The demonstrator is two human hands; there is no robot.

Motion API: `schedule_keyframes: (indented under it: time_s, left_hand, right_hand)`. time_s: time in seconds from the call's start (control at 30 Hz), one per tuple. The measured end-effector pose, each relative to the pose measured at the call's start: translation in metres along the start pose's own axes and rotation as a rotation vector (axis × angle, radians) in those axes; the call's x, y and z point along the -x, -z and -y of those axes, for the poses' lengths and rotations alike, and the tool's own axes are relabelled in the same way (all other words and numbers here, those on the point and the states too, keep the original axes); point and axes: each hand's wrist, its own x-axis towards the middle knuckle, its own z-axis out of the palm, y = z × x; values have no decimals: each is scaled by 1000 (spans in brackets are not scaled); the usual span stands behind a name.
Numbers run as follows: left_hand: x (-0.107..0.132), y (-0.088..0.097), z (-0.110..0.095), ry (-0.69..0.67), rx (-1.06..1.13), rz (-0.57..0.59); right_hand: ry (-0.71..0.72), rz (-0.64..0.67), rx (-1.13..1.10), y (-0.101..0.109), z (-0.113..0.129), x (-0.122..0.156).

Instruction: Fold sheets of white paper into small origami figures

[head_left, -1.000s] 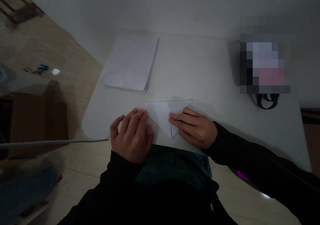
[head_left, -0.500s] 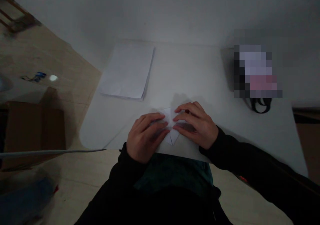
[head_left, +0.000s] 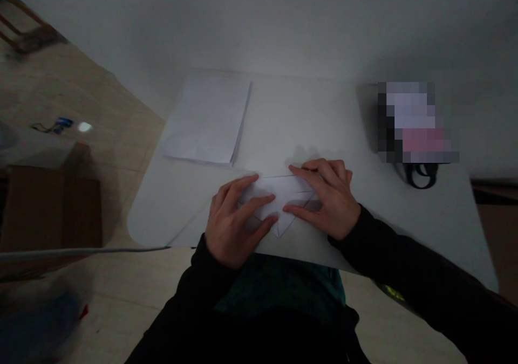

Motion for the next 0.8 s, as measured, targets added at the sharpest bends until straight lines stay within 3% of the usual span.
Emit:
schedule_keyframes:
  time_s: [0.13, 0.37, 0.63, 0.8]
  left_hand:
    - [-11, -1, -1, 45, -67, 28]
    - [-15, -4, 3, -2, -75, -34]
    - [-18, -3, 6, -49, -62, 18]
    - [-21, -1, 6, -49, -64, -15]
  right_hand:
    - [-7, -29, -7, 2, -8, -2]
    - [17, -59, -65, 2, -11, -3]
    - [64, -92, -85, 2, -11, -2]
    - [117, -133, -72, 3, -10, -2]
